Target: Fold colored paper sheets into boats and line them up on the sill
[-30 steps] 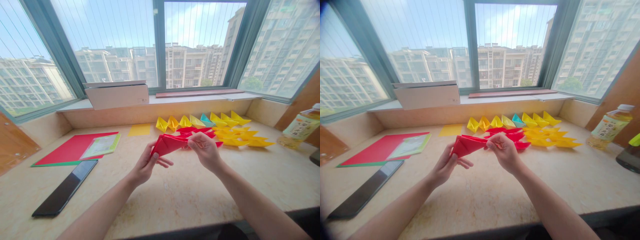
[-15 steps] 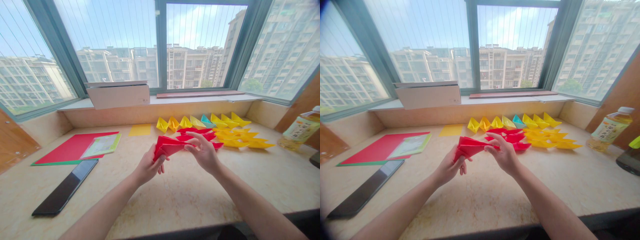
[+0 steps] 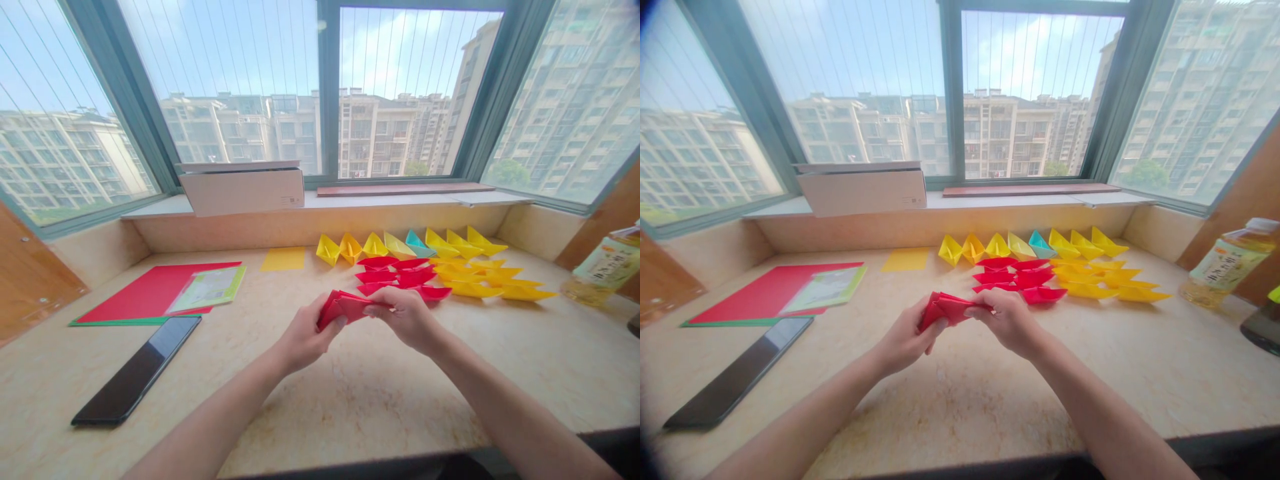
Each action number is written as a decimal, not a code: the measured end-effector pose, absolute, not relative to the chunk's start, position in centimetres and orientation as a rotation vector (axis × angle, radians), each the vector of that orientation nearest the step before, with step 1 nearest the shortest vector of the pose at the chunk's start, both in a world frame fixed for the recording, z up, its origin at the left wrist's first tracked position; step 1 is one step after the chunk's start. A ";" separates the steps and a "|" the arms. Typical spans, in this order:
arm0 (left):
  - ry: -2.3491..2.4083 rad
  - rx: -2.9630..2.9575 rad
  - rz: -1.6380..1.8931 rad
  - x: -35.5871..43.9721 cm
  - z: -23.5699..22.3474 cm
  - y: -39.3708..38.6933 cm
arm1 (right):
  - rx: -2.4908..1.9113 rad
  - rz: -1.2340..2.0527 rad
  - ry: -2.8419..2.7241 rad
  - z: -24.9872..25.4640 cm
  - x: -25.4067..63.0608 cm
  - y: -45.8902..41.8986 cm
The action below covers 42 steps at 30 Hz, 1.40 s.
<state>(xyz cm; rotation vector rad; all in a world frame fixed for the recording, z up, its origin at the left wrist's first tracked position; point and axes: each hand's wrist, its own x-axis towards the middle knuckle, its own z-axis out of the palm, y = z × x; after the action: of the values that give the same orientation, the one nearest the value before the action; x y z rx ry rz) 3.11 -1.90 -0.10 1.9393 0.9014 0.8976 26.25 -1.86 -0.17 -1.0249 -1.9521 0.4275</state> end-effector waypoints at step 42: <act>0.709 1.597 0.959 4.8 -0.3 -3.1 | -0.897 0.699 -1.970 -1.3 24.6 -2.8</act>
<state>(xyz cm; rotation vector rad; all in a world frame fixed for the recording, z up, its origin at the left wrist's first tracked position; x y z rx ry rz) 4.82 -3.07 -0.29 1.5969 0.7093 0.9594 24.57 -2.76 -1.29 -0.8970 -1.9703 0.6990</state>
